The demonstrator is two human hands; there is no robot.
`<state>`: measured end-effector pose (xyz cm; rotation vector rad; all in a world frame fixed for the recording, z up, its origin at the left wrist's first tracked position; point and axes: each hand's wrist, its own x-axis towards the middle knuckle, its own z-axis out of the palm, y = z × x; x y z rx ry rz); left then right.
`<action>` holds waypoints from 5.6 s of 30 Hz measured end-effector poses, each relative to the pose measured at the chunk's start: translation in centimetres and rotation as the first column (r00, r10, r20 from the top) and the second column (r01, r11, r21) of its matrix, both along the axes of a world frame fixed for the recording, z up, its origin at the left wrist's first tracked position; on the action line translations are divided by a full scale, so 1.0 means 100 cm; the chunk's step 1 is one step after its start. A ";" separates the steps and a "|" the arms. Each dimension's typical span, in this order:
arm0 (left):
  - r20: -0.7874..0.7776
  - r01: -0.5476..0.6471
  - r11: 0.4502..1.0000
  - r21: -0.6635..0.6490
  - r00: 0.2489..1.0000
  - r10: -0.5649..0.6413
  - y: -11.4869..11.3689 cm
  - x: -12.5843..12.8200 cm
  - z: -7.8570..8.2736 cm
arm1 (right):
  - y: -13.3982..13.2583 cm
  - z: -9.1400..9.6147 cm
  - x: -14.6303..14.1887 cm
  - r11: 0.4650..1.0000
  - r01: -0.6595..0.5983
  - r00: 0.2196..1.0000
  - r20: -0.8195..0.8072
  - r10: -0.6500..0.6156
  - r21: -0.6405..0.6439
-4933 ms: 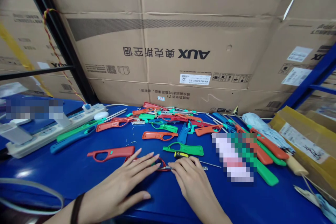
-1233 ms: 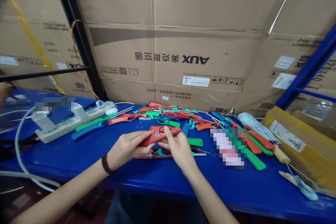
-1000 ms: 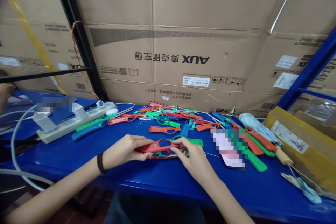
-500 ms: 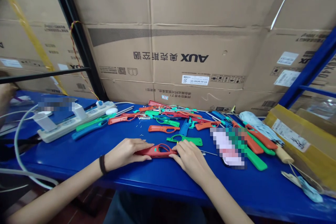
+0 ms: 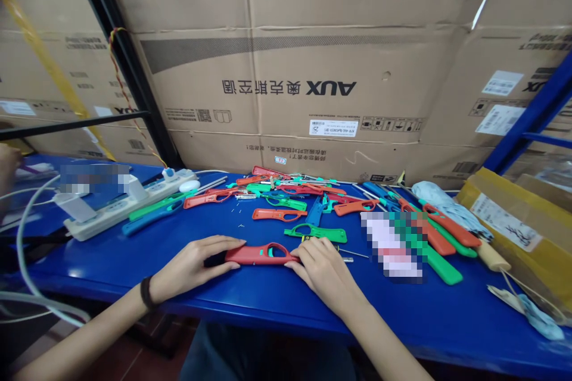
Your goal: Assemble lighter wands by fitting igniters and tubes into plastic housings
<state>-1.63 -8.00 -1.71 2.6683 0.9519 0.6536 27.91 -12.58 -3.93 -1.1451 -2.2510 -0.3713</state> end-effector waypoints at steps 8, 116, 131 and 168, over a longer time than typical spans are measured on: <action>0.021 -0.025 1.000 0.007 0.999 0.025 -0.001 -0.001 -0.003 | -0.001 0.000 -0.003 1.000 -0.005 1.000 -0.001 0.005 0.004; 0.612 0.354 0.557 -0.751 0.689 0.388 -0.045 0.075 0.010 | -0.001 0.075 -0.046 0.785 -0.377 0.536 -0.807 -0.248 -0.492; 0.496 0.324 0.538 -0.779 0.842 0.212 0.010 0.077 0.045 | 0.038 0.075 -0.053 0.772 -0.440 0.520 -0.831 -0.198 -0.460; 0.325 0.105 0.991 -0.083 0.943 -0.073 0.041 0.077 0.012 | 0.053 0.059 -0.037 0.897 -0.317 0.682 -0.731 -0.011 -0.309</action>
